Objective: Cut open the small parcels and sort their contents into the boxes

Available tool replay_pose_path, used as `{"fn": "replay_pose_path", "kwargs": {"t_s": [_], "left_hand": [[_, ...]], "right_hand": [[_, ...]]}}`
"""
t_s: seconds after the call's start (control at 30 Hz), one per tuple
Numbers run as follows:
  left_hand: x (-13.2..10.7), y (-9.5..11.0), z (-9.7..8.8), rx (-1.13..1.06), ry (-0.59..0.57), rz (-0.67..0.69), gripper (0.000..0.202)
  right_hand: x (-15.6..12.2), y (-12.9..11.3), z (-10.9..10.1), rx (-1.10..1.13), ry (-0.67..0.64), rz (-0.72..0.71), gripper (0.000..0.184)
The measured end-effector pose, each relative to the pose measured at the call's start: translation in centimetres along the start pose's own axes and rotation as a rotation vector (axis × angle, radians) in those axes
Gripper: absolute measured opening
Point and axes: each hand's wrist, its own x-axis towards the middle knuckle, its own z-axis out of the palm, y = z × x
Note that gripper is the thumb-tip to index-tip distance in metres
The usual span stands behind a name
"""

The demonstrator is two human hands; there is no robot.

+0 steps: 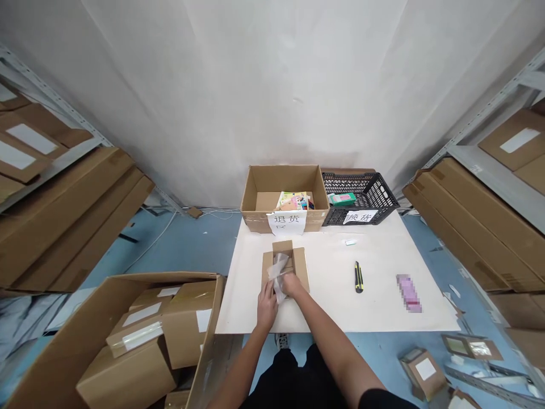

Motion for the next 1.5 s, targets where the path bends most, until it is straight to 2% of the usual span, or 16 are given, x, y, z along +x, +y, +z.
{"fn": "replay_pose_path", "kwargs": {"t_s": [0.07, 0.13, 0.27, 0.33, 0.4, 0.53, 0.63, 0.73, 0.83, 0.97, 1.07, 1.13, 1.23, 1.33, 1.4, 1.5], "left_hand": [[0.8, 0.4, -0.3, -0.038, 0.021, 0.08, 0.035], [2.0, 1.4, -0.4, -0.06, 0.03, 0.165, 0.031], [4.9, 5.4, 0.1, -0.063, -0.019, 0.337, 0.027], [6.4, 8.3, 0.6, -0.052, -0.063, 0.432, 0.029], [7.8, 11.7, 1.1, -0.026, -0.093, 0.516, 0.03], [10.5, 20.2, 3.2, 0.047, -0.119, 0.622, 0.026], [11.3, 28.1, 7.2, 0.056, -0.215, 0.712, 0.027], [9.9, 36.2, 13.0, 0.06, -0.339, 0.839, 0.029], [6.8, 43.2, 19.1, 0.068, -0.448, 0.97, 0.028], [1.5, 50.9, 26.3, 0.04, -0.624, 1.112, 0.028], [-2.5, 56.1, 30.4, -0.024, -0.721, 1.2, 0.028], [-4.5, 58.9, 32.2, -0.077, -0.761, 1.242, 0.033], [-6.0, 61.4, 33.5, -0.117, -0.792, 1.266, 0.05], [-5.6, 61.7, 33.2, -0.078, -0.749, 1.225, 0.056], [-4.8, 60.9, 32.5, -0.035, -0.701, 1.17, 0.056], [-3.1, 59.3, 30.9, 0.004, -0.629, 1.1, 0.056]], "right_hand": [[-2.4, 1.5, -0.8, -0.032, 0.102, 0.024, 0.039], [-5.3, 3.3, -1.8, -0.055, 0.259, 0.007, 0.052], [-10.5, 6.8, -4.2, -0.081, 0.344, 0.031, 0.059], [-12.3, 8.3, -5.8, -0.089, 0.426, 0.099, 0.046], [-13.9, 9.8, -7.8, -0.109, 0.563, 0.184, 0.029], [-18.4, 14.1, -12.3, -0.171, 0.856, 0.378, 0.014], [-23.6, 19.3, -14.9, -0.186, 0.97, 0.524, 0.011], [-30.3, 25.1, -16.1, -0.163, 0.996, 0.681, 0.013], [-37.9, 30.2, -16.0, -0.127, 0.967, 0.829, 0.016], [-48.0, 34.8, -15.3, -0.117, 0.939, 0.996, 0.015], [-54.4, 37.2, -15.4, -0.112, 0.949, 1.115, 0.019], [-58.2, 38.7, -15.7, -0.095, 0.967, 1.208, 0.026], [-62.6, 40.6, -16.6, -0.081, 1.07, 1.33, 0.037], [-64.4, 41.6, -17.4, -0.084, 1.198, 1.314, 0.04], [-63.7, 41.7, -17.9, -0.081, 1.241, 1.252, 0.037], [-59.9, 41.2, -18.7, -0.056, 1.237, 1.138, 0.034]]}}
